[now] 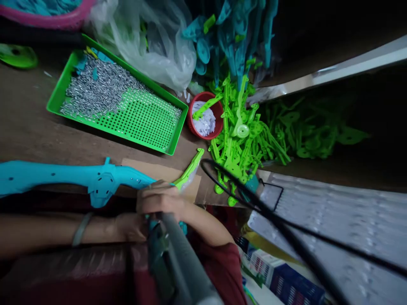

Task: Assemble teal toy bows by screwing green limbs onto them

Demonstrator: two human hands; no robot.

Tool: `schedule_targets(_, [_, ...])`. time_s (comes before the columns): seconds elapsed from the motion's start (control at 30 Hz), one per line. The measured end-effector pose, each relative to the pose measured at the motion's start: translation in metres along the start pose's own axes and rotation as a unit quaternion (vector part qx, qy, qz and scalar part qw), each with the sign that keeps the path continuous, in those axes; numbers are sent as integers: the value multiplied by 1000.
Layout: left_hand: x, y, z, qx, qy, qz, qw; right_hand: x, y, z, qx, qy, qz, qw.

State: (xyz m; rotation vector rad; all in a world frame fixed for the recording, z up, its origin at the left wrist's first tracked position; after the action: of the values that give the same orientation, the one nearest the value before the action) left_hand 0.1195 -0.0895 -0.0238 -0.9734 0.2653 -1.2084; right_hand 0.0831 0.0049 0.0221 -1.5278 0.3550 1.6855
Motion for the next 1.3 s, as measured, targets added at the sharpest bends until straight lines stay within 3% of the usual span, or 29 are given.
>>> schedule_targets(0.07, [-4, -13, 0, 44, 27, 45, 998, -5, -14, 18, 3, -43, 74, 996])
schedule_targets(0.17, [-16, -25, 1, 68, 44, 100, 992, 11, -52, 72, 95, -63, 121, 986])
schedule_targets(0.23, [-21, -27, 1, 69, 44, 113, 990, 26, -94, 99, 282, -120, 104, 946])
schedule_targets(0.33, [-21, -28, 1, 77, 43, 121, 989, 67, -111, 139, 381, -59, 66, 920])
schedule_targets(0.43, [-19, -25, 0, 70, 43, 122, 989, 90, -104, 158, 361, -17, 47, 931])
schedule_targets(0.8, [-23, -25, 0, 53, 45, 108, 992, 117, -100, 155, 319, 6, 73, 945])
schedule_targets(0.9, [-26, -25, -1, 57, 52, 88, 993, 123, -102, 156, 322, 26, 40, 945])
schedule_targets(1.13, [-31, -23, 1, 65, 40, 107, 991, 111, -97, 158, 339, -14, 58, 939])
schedule_targets(1.23, [-34, -30, 2, 76, 28, 110, 991, 91, -98, 160, 349, -6, 54, 936])
schedule_targets(1.3, [-38, -38, 2, 101, 6, 96, 990, 68, -108, 145, 378, -4, 53, 924])
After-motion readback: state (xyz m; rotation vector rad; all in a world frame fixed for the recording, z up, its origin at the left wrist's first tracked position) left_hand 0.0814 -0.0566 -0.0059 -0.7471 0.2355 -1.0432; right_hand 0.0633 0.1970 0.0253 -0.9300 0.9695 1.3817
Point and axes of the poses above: each hand's wrist, its own z-axis towards the middle knuckle, its own y-axis out of the palm, x = y × z, the point moved 10 cm from there along z, towards the middle knuckle, and after that the axes turned 7 degrees about y, right-handed, at the moved point
